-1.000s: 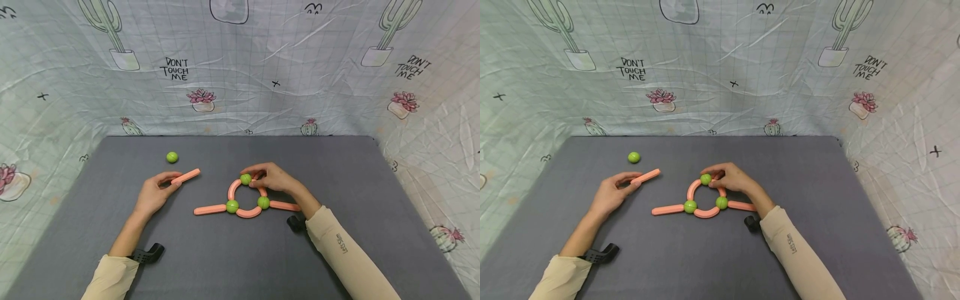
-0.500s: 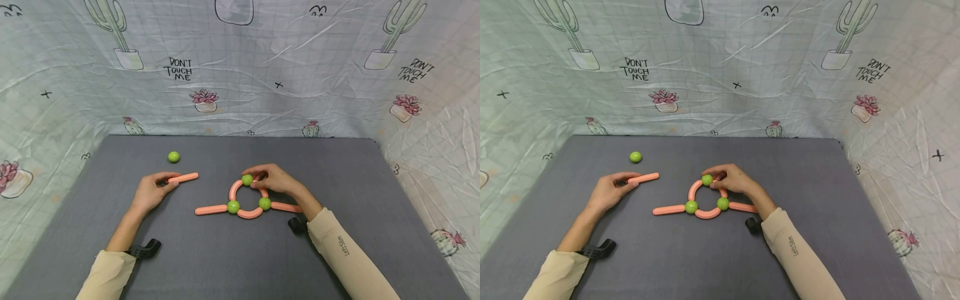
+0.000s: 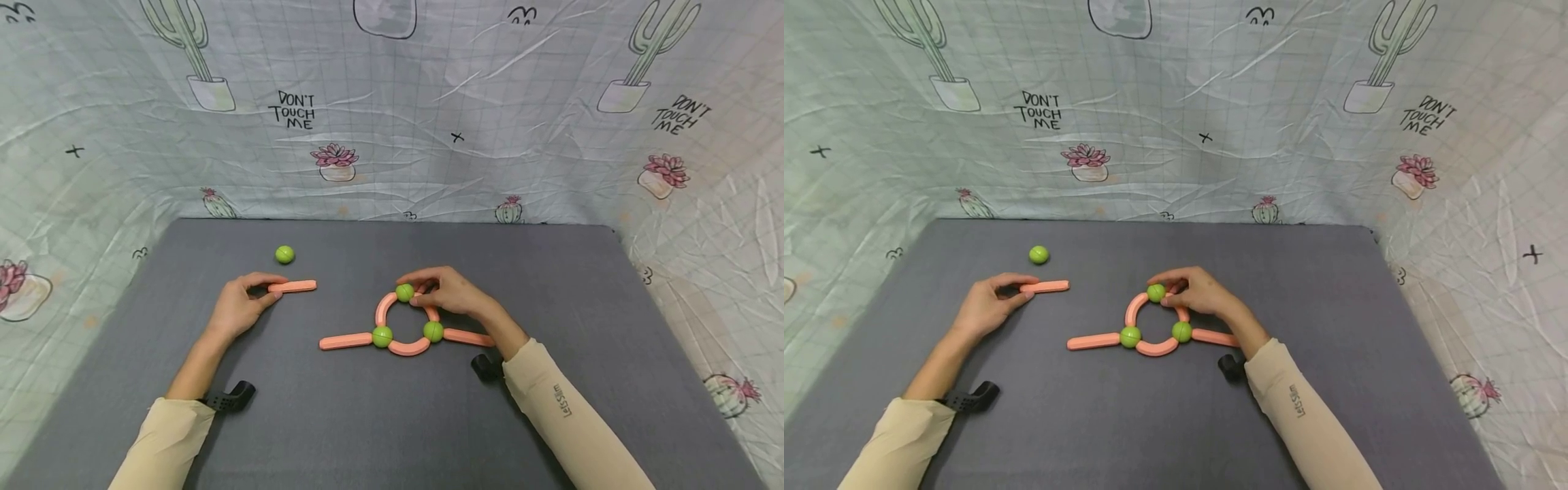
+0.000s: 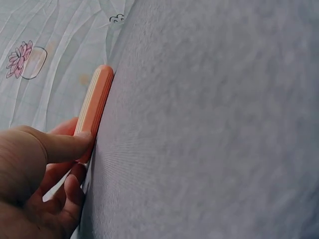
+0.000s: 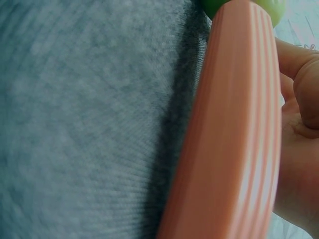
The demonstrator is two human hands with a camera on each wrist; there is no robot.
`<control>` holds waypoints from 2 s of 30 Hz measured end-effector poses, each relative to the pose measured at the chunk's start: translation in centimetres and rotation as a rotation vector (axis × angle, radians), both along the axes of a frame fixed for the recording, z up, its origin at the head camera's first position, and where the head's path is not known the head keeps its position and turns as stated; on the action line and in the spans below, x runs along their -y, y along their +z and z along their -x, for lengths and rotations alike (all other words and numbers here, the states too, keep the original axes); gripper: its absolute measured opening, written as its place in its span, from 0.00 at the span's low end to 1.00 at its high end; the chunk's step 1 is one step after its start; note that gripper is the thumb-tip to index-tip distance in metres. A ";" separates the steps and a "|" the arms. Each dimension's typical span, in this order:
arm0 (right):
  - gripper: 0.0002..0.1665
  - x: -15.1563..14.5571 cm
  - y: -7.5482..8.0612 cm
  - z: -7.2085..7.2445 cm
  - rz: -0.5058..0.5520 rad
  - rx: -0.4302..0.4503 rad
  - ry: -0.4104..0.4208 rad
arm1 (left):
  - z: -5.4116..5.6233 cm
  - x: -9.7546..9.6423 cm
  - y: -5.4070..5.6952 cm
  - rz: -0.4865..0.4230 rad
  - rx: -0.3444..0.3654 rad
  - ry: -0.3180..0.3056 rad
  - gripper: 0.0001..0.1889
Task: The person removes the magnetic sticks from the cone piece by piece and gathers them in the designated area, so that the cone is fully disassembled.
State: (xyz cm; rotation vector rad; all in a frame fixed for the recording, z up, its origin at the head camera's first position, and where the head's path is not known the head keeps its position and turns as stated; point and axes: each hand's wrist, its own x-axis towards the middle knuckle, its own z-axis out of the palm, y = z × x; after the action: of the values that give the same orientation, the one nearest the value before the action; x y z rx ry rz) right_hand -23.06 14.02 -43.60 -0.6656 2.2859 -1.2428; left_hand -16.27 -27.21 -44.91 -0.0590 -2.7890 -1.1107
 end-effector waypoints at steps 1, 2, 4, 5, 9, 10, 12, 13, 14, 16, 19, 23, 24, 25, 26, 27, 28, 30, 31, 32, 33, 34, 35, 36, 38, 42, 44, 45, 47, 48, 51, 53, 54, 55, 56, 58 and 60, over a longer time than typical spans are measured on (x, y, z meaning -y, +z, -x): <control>0.25 0.0 0.0 0.0 0.001 -0.002 -0.001 | 0.1 0.1 0.0 0.001 -0.001 -0.002 0.13; 0.25 0.0 0.0 0.0 0.001 -0.003 -0.003 | 0.1 0.2 0.0 -0.001 0.000 -0.006 0.13; 0.25 0.0 -0.1 0.0 0.000 -0.002 -0.002 | 0.2 0.5 0.0 -0.012 0.005 -0.016 0.14; 0.25 0.0 -0.1 0.0 -0.003 -0.002 -0.001 | 0.2 0.6 0.0 -0.016 0.008 -0.019 0.14; 0.25 0.1 -0.3 0.1 -0.006 -0.001 0.003 | 0.4 1.0 -0.2 -0.023 -0.002 -0.013 0.15; 0.25 0.1 -0.3 0.1 -0.007 -0.004 0.003 | 0.5 1.1 -0.3 -0.022 -0.002 -0.006 0.15; 0.25 0.1 -0.3 0.1 -0.009 -0.009 0.001 | 0.7 1.2 -0.3 -0.019 0.001 0.004 0.15; 0.25 0.1 -0.2 0.1 -0.011 -0.011 -0.001 | 0.9 1.3 -0.4 -0.017 0.001 0.009 0.15; 0.25 0.1 -0.2 0.1 -0.012 -0.014 0.000 | 0.9 1.2 -0.4 -0.018 0.004 0.007 0.16; 0.25 0.0 -0.1 0.0 -0.017 -0.017 -0.004 | 1.0 1.2 -0.5 -0.024 0.007 0.011 0.16; 0.25 0.0 -0.1 -0.1 -0.017 -0.016 -0.006 | 0.9 1.1 -0.5 -0.014 -0.032 0.022 0.15; 0.25 0.1 -0.2 -0.1 -0.015 -0.012 -0.003 | 0.6 1.1 -0.6 -0.007 -0.059 0.042 0.14; 0.25 0.1 -0.2 -0.2 -0.012 -0.013 -0.002 | 0.6 1.1 -0.6 -0.011 -0.058 0.046 0.14; 0.25 0.1 -0.2 -0.2 -0.009 -0.016 -0.001 | 0.6 1.1 -0.5 -0.014 -0.055 0.047 0.15; 0.25 0.1 -0.2 -0.2 -0.005 -0.015 0.000 | 0.6 1.2 -0.5 -0.018 -0.052 0.048 0.15; 0.25 0.1 -0.1 -0.1 -0.001 -0.015 0.000 | 0.6 1.1 -0.5 -0.015 -0.051 0.048 0.16; 0.25 0.1 -0.1 -0.1 0.003 -0.015 0.000 | 0.6 1.1 -0.5 -0.013 -0.052 0.048 0.16; 0.25 0.1 -0.1 -0.1 0.002 -0.016 -0.001 | 0.6 1.1 -0.5 -0.008 -0.057 0.047 0.16; 0.25 0.0 -0.1 -0.1 0.000 -0.016 -0.001 | 0.7 1.1 -0.6 -0.006 -0.059 0.047 0.16; 0.25 0.0 -0.2 -0.1 -0.001 -0.014 -0.001 | 0.7 1.1 -0.6 -0.006 -0.061 0.047 0.16; 0.25 0.0 -0.2 0.0 -0.002 -0.016 0.000 | 0.7 1.0 -0.6 -0.004 -0.065 0.048 0.15; 0.25 0.0 -0.2 0.0 -0.002 -0.018 0.001 | 0.7 1.0 -0.6 -0.005 -0.069 0.049 0.15; 0.25 0.0 -0.2 0.0 0.000 -0.018 0.001 | 0.8 1.0 -0.7 -0.006 -0.070 0.051 0.14; 0.25 0.0 -0.2 0.0 0.002 -0.017 0.002 | 0.8 1.0 -0.7 -0.007 -0.072 0.053 0.14; 0.25 0.0 -0.3 0.0 0.003 -0.014 0.002 | 0.8 1.0 -0.7 -0.004 -0.073 0.057 0.14; 0.25 0.0 -0.3 0.1 0.002 -0.012 -0.004 | 0.8 0.9 -0.8 -0.003 -0.068 0.063 0.14; 0.25 -0.1 -0.2 0.1 0.002 -0.014 -0.006 | 0.9 0.9 -0.8 -0.005 -0.059 0.066 0.15; 0.25 -0.1 -0.1 0.1 0.003 -0.015 -0.006 | 0.9 0.9 -0.8 -0.006 -0.054 0.065 0.16; 0.25 -0.1 0.0 0.0 0.003 -0.013 -0.007 | 0.9 1.0 -0.8 -0.006 -0.042 0.065 0.18; 0.26 -0.1 0.1 -0.1 0.003 -0.013 -0.008 | 0.9 0.9 -0.8 -0.009 -0.035 0.065 0.18; 0.28 -0.2 0.2 -0.2 0.008 -0.003 -0.015 | 0.7 0.9 -0.6 -0.024 0.003 0.064 0.21; 0.29 -0.3 0.3 -0.4 0.014 0.009 -0.020 | 0.5 0.8 -0.5 -0.032 0.030 0.070 0.22; 0.30 -0.3 0.3 -0.4 0.017 0.012 -0.023 | 0.4 0.7 -0.4 -0.039 0.037 0.075 0.22; 0.30 -0.4 0.4 -0.5 0.020 0.019 -0.028 | 0.3 0.7 -0.3 -0.042 0.039 0.081 0.23; 0.30 -0.4 0.5 -0.6 0.021 0.022 -0.033 | 0.1 0.6 -0.2 -0.046 0.037 0.086 0.23; 0.30 -0.5 0.7 -0.7 0.018 0.021 -0.044 | -0.1 0.4 0.0 -0.043 0.007 0.096 0.22; 0.29 -0.6 0.8 -0.8 0.003 0.000 -0.052 | -0.3 0.1 0.1 -0.039 -0.032 0.102 0.22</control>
State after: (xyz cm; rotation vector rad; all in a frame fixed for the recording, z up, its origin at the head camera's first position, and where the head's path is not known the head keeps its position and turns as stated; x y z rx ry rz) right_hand -22.25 14.66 -42.80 -0.6110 2.3153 -1.2706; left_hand -15.96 -27.27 -44.78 0.0683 -2.7074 -1.1287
